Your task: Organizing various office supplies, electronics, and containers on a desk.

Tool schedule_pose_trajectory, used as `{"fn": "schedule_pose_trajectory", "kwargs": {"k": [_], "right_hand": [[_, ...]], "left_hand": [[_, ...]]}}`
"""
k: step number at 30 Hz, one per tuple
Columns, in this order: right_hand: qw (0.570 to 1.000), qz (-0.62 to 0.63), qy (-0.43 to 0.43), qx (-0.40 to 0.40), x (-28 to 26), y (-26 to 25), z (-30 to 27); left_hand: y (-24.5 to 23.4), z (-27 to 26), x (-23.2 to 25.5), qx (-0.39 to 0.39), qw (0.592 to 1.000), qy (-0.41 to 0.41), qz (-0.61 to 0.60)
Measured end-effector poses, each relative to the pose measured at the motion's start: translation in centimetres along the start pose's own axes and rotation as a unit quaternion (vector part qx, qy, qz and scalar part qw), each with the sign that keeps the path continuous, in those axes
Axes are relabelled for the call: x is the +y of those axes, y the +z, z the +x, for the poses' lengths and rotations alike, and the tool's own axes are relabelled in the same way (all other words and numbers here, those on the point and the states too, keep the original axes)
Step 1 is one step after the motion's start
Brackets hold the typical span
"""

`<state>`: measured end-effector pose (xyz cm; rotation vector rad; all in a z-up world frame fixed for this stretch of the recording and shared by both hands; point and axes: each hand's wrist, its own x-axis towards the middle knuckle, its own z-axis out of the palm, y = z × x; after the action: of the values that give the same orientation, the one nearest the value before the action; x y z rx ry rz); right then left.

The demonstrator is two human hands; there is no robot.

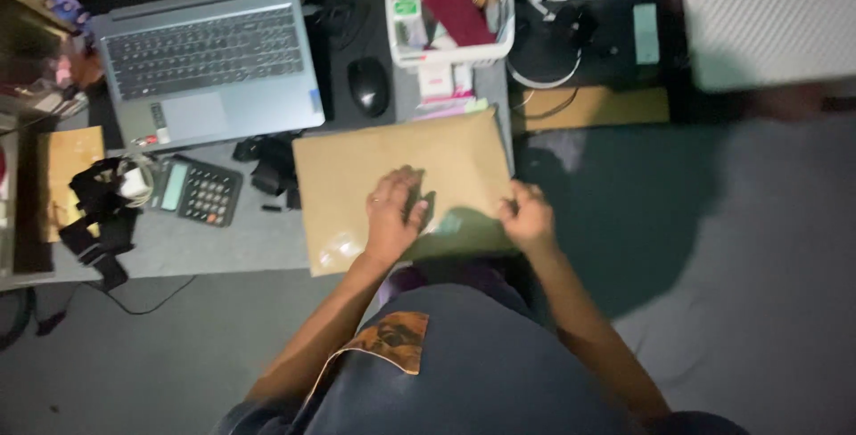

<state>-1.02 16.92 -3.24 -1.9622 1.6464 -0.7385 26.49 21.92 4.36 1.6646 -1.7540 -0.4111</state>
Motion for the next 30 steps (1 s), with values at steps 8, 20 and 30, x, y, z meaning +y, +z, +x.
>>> {"fn": "schedule_pose_trajectory", "kwargs": {"k": [8, 20, 30], "right_hand": [[0.993, -0.063, -0.014, 0.101, -0.7, 3.2, -0.6], [0.991, -0.088, 0.023, 0.101, 0.6, 4.2, 4.2], [0.927, 0.082, 0.361, -0.065, -6.9, -2.0, 2.1]], "left_hand": [[-3.2, -9.3, -12.7, 0.091, 0.968, -0.206, 0.113], [-3.3, -8.6, -15.2, 0.134, 0.930, -0.293, -0.176], [-2.5, -5.7, -15.4, 0.099, 0.920, -0.316, -0.210]]}}
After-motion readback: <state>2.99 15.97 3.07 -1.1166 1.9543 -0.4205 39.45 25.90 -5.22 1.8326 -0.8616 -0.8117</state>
